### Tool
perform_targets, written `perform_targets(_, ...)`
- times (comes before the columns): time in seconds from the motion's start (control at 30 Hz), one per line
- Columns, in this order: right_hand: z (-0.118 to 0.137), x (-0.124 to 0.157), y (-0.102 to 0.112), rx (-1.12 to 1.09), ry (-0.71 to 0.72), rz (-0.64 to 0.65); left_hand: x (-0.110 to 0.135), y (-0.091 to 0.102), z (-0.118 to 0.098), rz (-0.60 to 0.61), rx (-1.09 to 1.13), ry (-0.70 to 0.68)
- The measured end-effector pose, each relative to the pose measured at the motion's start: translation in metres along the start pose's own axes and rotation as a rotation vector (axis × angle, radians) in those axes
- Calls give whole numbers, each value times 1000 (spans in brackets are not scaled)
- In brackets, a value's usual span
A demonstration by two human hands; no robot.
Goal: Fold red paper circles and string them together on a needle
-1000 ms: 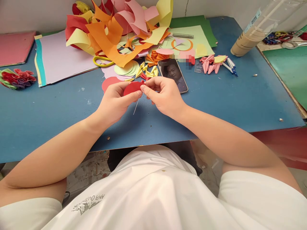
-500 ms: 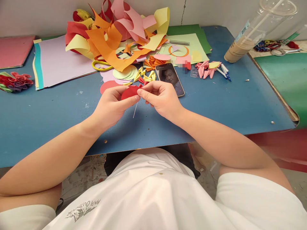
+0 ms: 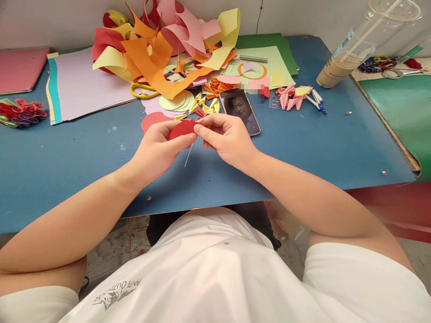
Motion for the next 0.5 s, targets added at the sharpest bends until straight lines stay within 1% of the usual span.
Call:
perform_targets(0.03, 1, 0, 0, 5, 3, 6, 2, -3, -2, 38, 34, 31)
perform_targets(0.1, 3, 1, 0, 24, 7, 14, 4, -5, -5, 74, 81, 54)
perform_targets(0.4, 6, 2, 0, 49, 7, 35, 4, -5, -5, 67, 106, 86)
perform_targets(0.5, 5, 2, 1, 66, 18, 31, 3, -2, -5, 32, 79, 72)
Point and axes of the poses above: each hand's wrist, its own x-axis away from the middle knuckle, its own y-axis out of the back of the hand, z = x × y, the point moved 6 cm from there along -x, towards the middle knuckle, and after that the axes turned 15 degrees about -z, right-handed, at the moved point
